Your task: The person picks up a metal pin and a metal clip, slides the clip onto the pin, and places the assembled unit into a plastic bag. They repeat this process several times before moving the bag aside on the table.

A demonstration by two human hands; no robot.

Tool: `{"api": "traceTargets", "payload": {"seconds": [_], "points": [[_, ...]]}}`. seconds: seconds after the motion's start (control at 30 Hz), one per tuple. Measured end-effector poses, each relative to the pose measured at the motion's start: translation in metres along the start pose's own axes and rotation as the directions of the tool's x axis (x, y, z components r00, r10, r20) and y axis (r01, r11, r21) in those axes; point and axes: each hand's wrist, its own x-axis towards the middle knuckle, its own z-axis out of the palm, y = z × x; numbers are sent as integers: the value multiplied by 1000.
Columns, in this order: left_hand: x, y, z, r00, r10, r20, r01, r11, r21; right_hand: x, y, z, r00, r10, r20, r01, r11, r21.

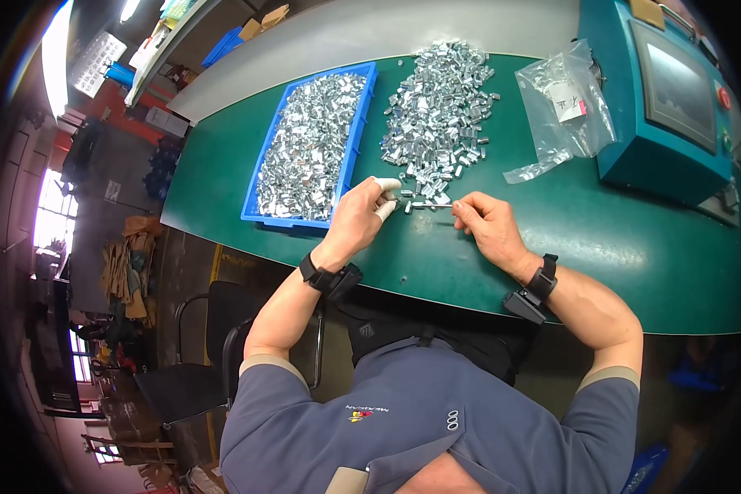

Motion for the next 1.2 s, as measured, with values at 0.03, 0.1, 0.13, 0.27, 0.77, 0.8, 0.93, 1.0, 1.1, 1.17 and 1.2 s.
{"api": "traceTargets", "payload": {"seconds": [0.03, 0.1, 0.13, 0.27, 0.77, 0.8, 0.93, 1.0, 1.1, 1.17, 1.2], "points": [[-2, 6, 0, 1000, 26, 1, -26, 999, -26, 0, -1, 0, 1000, 5, -2, -5, 1000, 0], [-4, 19, -3, 996, 86, 24, -85, 995, -46, 0, -3, 0, 1000, 1, 24, 0, 999, -40], [-6, 22, -1, 996, 85, 26, -84, 995, -48, -2, -2, 1, 1000, 4, 23, -3, 999, -40], [-6, 37, 2, 982, 180, 51, -175, 981, -86, -4, -2, 3, 999, -11, 34, 13, 999, -51], [7, 32, 16, 975, -124, 186, 178, 935, -307, 2, 1, -3, 1000, -13, 20, 12, 999, 37], [5, 30, 17, 974, -125, 186, 179, 935, -307, 1, 1, -3, 999, 12, 47, -12, 1000, 6], [4, 40, 20, 990, 25, 142, 27, 934, -356, -2, -2, -3, 997, 13, 82, -8, 998, -65], [3, 44, 21, 988, 71, 135, -17, 929, -370, -5, -4, -2, 995, 48, 82, -42, 996, -78], [5, 47, 20, 992, 111, 65, -83, 938, -337, -3, -6, 2, 997, 13, 74, -6, 996, -92], [6, 52, 18, 992, 115, 57, -90, 940, -328, -2, -4, 1, 997, 17, 70, -13, 999, -52], [6, 52, 17, 992, 115, 48, -93, 941, -324, -2, -2, 1, 998, 23, 65, -22, 1000, -9]]}}
